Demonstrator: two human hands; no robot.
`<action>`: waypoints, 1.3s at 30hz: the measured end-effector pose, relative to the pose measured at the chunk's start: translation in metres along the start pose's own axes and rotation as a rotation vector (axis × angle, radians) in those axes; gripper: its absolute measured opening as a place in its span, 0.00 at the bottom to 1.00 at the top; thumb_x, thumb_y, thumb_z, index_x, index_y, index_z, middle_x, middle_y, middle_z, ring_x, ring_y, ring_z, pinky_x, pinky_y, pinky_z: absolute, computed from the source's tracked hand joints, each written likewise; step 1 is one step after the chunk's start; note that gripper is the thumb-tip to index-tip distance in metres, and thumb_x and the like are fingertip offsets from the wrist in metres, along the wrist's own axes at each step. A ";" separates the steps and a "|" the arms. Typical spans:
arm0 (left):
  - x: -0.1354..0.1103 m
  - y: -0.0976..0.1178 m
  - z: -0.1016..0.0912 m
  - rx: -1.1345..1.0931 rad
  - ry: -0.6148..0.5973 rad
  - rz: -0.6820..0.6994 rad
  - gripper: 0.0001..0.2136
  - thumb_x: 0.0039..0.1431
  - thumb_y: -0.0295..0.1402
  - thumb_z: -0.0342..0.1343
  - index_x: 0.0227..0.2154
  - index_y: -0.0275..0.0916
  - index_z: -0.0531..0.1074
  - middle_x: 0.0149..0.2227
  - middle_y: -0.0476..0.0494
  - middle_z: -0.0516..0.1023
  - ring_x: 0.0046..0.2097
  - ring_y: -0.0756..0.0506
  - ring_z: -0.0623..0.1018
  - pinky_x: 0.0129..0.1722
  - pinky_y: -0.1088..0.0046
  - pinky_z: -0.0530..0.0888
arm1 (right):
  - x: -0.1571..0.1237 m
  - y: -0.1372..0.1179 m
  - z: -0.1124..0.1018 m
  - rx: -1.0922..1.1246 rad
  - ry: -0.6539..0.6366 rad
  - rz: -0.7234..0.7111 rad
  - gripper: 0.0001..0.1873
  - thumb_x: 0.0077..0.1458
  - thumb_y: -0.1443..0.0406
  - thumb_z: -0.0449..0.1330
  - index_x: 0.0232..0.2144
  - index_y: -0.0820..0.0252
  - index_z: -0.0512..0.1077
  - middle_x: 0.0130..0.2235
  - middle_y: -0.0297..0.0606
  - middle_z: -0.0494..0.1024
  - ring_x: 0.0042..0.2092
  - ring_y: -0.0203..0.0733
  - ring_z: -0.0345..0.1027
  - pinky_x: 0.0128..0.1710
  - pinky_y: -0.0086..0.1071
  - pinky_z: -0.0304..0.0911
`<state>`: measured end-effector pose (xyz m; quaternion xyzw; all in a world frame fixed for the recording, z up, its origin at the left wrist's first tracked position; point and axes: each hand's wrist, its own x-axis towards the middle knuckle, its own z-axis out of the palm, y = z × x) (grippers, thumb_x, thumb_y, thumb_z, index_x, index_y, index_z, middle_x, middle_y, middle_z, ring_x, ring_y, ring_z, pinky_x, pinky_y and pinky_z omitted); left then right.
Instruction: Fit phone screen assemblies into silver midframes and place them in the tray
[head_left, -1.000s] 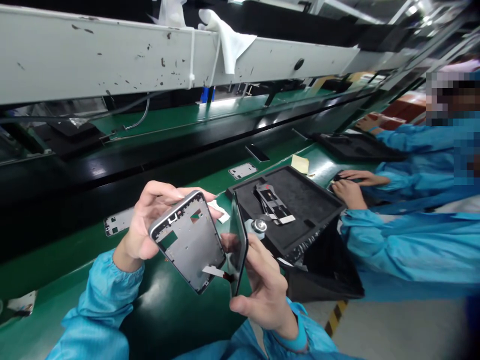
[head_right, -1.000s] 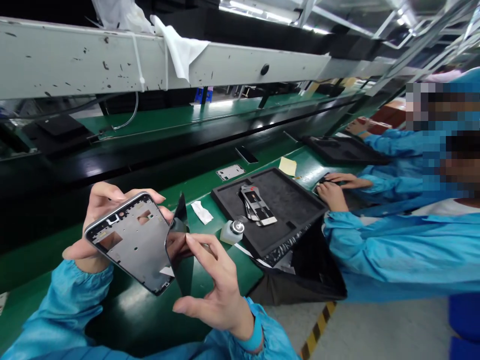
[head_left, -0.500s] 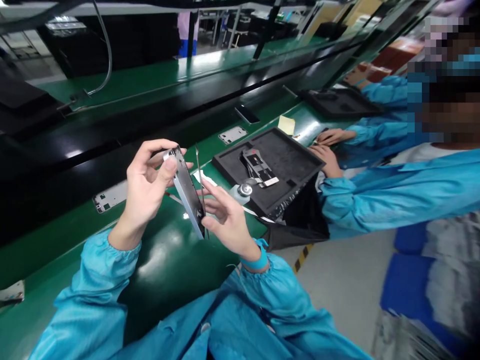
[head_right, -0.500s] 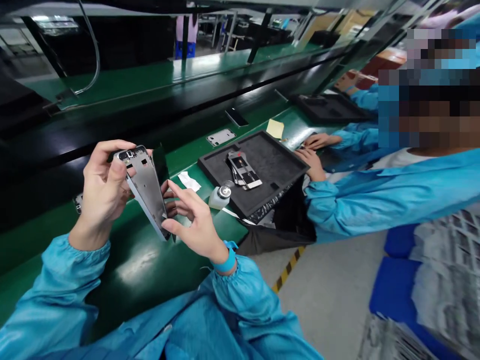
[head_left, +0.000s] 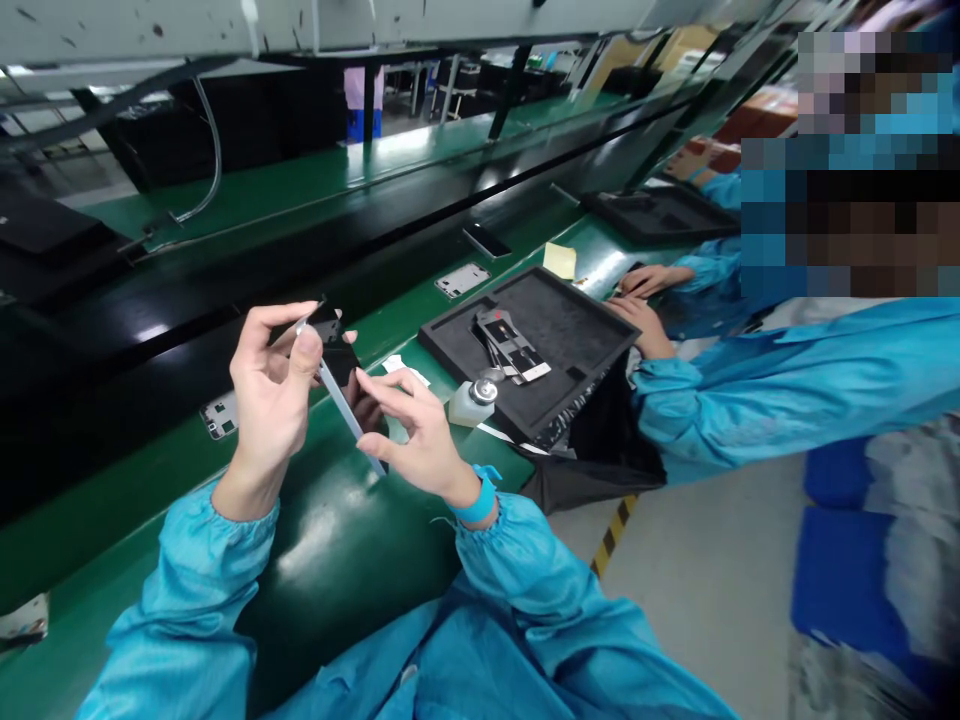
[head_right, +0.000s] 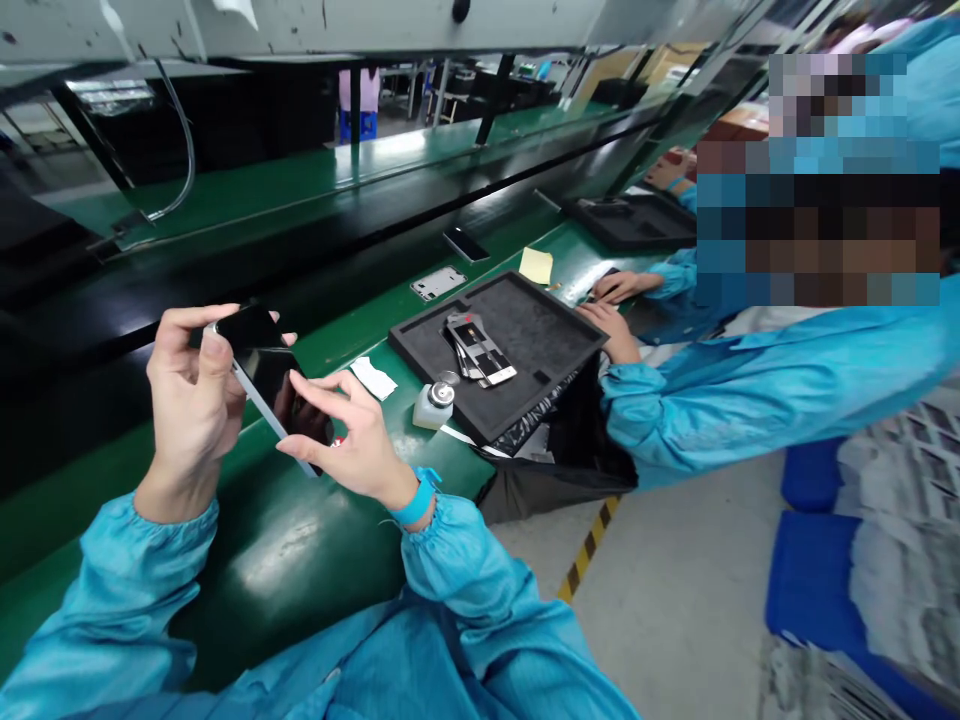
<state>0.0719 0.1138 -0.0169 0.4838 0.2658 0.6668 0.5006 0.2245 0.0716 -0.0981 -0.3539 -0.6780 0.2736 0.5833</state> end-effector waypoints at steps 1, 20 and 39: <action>-0.002 -0.002 0.002 -0.012 0.007 0.006 0.20 0.57 0.50 0.74 0.43 0.43 0.80 0.37 0.44 0.84 0.38 0.42 0.86 0.33 0.72 0.83 | 0.002 0.002 0.004 -0.043 0.010 -0.026 0.37 0.61 0.44 0.71 0.66 0.52 0.76 0.51 0.44 0.73 0.54 0.49 0.72 0.60 0.49 0.74; -0.029 -0.011 0.019 0.065 -0.353 -0.199 0.30 0.70 0.62 0.53 0.42 0.40 0.86 0.44 0.36 0.87 0.48 0.35 0.86 0.55 0.56 0.81 | 0.026 -0.032 -0.028 0.289 0.018 0.479 0.41 0.60 0.26 0.51 0.23 0.54 0.63 0.14 0.24 0.56 0.15 0.32 0.50 0.15 0.27 0.48; 0.005 -0.010 0.009 -0.213 0.028 -0.145 0.24 0.70 0.60 0.55 0.45 0.42 0.74 0.34 0.40 0.86 0.31 0.41 0.85 0.33 0.64 0.84 | -0.011 -0.017 -0.031 0.314 -0.430 0.467 0.42 0.66 0.30 0.49 0.33 0.62 0.75 0.30 0.41 0.81 0.27 0.38 0.75 0.28 0.31 0.71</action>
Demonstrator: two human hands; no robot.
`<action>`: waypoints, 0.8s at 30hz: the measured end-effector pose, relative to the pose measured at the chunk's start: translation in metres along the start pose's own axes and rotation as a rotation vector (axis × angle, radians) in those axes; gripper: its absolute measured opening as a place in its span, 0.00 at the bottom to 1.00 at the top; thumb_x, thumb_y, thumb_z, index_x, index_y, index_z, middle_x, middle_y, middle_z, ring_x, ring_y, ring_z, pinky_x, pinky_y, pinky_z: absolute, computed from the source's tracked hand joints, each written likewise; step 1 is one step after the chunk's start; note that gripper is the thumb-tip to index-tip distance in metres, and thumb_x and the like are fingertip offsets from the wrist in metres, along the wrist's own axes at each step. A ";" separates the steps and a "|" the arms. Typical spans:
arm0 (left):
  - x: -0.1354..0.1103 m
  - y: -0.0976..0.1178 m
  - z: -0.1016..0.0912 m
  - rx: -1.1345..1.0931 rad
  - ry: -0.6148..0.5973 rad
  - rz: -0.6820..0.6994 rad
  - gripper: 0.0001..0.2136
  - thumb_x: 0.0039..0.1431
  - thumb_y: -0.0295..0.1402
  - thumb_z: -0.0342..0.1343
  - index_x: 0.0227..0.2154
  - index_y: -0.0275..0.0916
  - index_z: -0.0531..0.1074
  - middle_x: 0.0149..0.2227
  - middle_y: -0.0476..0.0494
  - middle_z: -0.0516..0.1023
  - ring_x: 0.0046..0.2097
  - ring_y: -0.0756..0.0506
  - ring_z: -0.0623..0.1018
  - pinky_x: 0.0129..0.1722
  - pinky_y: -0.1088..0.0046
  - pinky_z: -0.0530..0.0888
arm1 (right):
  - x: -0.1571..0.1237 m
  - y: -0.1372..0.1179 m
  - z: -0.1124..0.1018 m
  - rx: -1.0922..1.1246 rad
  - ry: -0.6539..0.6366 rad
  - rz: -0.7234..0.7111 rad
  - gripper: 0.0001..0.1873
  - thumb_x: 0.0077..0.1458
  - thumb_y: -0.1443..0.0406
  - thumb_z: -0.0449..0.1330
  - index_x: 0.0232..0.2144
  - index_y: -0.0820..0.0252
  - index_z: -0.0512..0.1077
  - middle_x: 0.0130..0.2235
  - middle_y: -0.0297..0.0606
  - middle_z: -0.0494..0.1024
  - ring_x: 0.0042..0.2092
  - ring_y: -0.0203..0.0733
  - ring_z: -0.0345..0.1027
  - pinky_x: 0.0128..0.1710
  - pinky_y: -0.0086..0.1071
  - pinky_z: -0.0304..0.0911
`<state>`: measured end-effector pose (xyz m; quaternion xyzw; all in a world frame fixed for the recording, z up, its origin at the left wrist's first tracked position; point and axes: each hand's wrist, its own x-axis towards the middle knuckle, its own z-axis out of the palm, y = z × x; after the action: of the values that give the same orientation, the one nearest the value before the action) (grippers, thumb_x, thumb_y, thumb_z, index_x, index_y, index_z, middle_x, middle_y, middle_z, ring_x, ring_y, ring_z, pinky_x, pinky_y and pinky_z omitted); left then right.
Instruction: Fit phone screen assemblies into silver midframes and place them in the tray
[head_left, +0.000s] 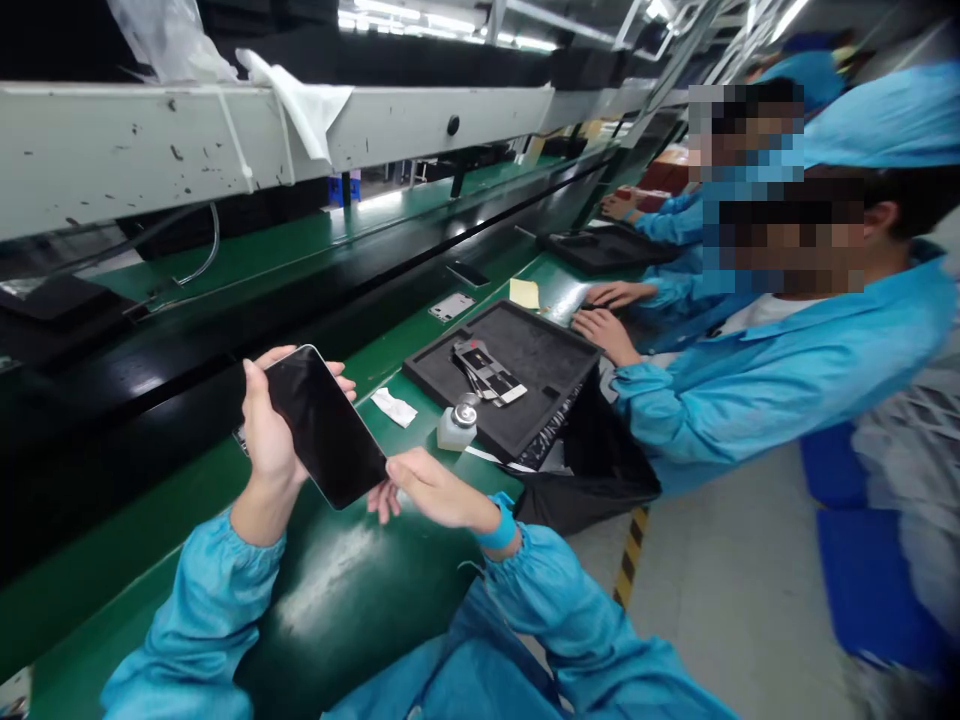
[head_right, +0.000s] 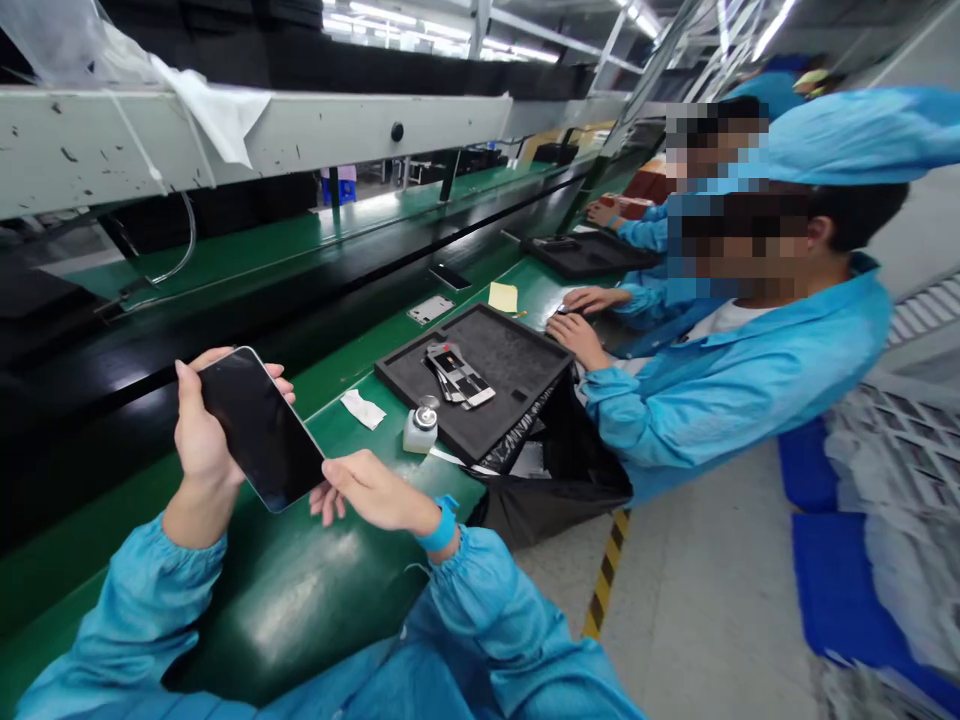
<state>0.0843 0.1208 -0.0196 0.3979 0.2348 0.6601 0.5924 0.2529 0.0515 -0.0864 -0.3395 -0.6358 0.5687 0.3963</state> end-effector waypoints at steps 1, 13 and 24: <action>0.000 0.003 0.001 -0.017 0.004 -0.012 0.24 0.70 0.61 0.54 0.44 0.42 0.73 0.34 0.40 0.86 0.31 0.41 0.86 0.33 0.64 0.84 | -0.005 0.001 -0.001 0.001 -0.032 0.005 0.42 0.67 0.31 0.50 0.31 0.62 0.75 0.29 0.40 0.80 0.26 0.37 0.74 0.27 0.30 0.70; -0.003 -0.005 0.003 -0.050 0.081 0.011 0.27 0.68 0.65 0.54 0.46 0.44 0.71 0.35 0.42 0.86 0.33 0.42 0.85 0.36 0.64 0.84 | 0.011 0.025 0.012 0.109 0.105 0.008 0.39 0.55 0.31 0.64 0.18 0.60 0.71 0.16 0.34 0.71 0.14 0.32 0.60 0.13 0.26 0.55; 0.007 -0.019 0.002 -0.058 0.237 0.138 0.29 0.69 0.67 0.49 0.46 0.44 0.71 0.33 0.43 0.85 0.32 0.42 0.84 0.34 0.64 0.82 | 0.033 0.029 0.029 0.277 -0.119 0.047 0.39 0.51 0.31 0.66 0.22 0.61 0.74 0.18 0.33 0.74 0.16 0.33 0.65 0.16 0.27 0.63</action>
<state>0.0970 0.1309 -0.0314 0.3148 0.2559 0.7483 0.5249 0.2118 0.0712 -0.1124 -0.2620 -0.5654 0.6794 0.3875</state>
